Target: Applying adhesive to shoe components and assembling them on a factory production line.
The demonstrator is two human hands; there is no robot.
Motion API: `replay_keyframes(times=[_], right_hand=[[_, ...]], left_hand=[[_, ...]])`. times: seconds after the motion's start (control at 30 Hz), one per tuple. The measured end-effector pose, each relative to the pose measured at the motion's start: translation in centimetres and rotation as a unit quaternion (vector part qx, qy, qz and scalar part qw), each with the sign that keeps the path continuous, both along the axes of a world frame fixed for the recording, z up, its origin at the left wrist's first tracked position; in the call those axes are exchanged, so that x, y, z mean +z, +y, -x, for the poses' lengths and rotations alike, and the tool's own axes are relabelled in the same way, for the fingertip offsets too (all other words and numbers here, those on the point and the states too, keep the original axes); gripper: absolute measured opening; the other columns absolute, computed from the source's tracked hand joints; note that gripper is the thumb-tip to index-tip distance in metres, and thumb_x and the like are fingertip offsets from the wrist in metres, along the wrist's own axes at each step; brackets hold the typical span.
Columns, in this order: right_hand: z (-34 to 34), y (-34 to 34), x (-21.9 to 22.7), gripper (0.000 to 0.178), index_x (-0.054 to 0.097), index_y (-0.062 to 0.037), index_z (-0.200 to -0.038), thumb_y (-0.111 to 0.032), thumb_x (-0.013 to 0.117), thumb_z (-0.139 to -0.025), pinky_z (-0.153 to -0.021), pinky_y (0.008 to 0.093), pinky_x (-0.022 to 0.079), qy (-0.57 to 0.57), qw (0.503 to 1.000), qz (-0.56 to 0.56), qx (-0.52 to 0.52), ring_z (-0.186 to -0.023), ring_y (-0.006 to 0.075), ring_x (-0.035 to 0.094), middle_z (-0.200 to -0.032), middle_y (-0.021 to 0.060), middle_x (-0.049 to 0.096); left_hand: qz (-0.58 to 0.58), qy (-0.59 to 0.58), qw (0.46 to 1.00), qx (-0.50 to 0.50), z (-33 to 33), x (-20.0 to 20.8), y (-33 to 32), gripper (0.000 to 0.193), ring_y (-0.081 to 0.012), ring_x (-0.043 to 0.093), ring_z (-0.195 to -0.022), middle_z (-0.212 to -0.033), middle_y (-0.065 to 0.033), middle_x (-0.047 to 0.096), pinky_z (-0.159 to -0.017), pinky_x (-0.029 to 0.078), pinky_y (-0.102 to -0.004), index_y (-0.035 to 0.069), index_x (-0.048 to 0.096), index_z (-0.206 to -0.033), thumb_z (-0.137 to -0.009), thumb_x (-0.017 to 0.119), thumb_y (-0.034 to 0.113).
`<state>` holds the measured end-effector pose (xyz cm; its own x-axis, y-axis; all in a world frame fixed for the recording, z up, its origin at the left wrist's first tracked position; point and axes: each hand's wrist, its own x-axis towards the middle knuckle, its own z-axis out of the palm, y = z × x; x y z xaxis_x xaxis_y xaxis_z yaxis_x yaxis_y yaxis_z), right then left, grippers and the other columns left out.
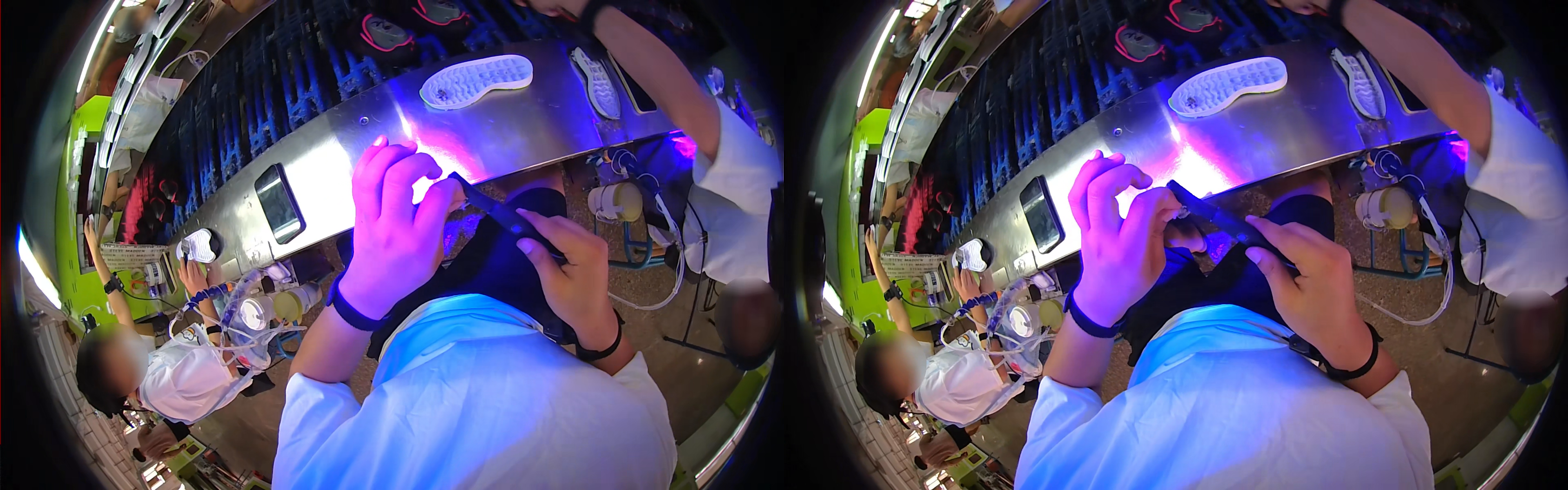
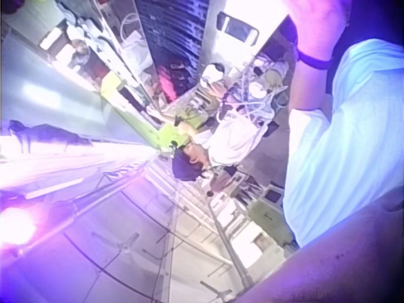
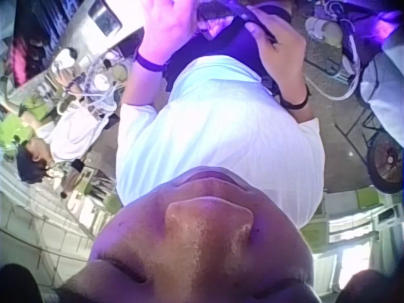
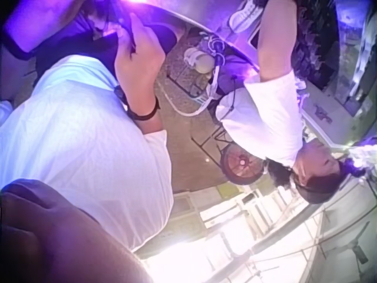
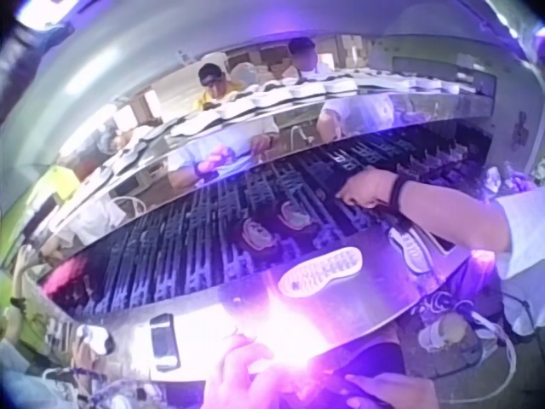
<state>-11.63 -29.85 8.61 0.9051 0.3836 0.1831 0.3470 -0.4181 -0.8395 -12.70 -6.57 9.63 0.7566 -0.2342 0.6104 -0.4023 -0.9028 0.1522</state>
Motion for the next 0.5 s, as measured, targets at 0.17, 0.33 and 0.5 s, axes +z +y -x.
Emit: replay_keyframes(times=[0.17, 0.33, 0.5], right_hand=[[-0.08, -0.06, -0.74, 0.032, 0.07, -0.0032, -0.119, -0.009, 0.073, -0.088, -0.061, 0.0325, 0.047, 0.009, 0.999, -0.021, -0.033, -0.065, 0.025, 0.058, -0.08, 0.0138, 0.063], [-0.24, -0.41, -0.71, 0.031, 0.069, -0.003, -0.12, -0.012, 0.073, -0.09, -0.06, 0.0312, 0.045, 0.039, 0.998, -0.039, -0.035, -0.063, 0.0217, 0.056, -0.078, 0.0125, 0.061], [-0.29, -0.22, -0.85, 0.032, 0.07, -0.0035, -0.12, -0.012, 0.074, -0.089, -0.059, 0.0306, 0.044, 0.01, 0.999, -0.022, -0.034, -0.062, 0.0212, 0.054, -0.076, 0.0113, 0.06]], left_hand=[[0.049, 0.002, 0.999, 0.018, 0.46, 0.07, -0.21, 0.021, -0.0368, 0.052, -0.116, -0.106, -0.0104, 0.055, -0.104, 0.042, -0.0541, 0.008, 0.066, -0.092, -0.073, 0.076, 0.006], [0.118, 0.007, 0.992, 0.033, 0.79, 0.01, -0.16, 0.019, -0.037, 0.052, -0.118, -0.106, -0.0101, 0.056, -0.102, 0.041, -0.0509, 0.009, 0.068, -0.09, -0.074, 0.077, 0.004], [0.156, -0.027, 0.987, 0.023, 0.87, 0.19, -0.41, 0.027, -0.035, 0.054, -0.116, -0.106, -0.0059, 0.063, -0.101, 0.043, -0.0507, 0.015, 0.077, -0.094, -0.069, 0.085, 0.008]])
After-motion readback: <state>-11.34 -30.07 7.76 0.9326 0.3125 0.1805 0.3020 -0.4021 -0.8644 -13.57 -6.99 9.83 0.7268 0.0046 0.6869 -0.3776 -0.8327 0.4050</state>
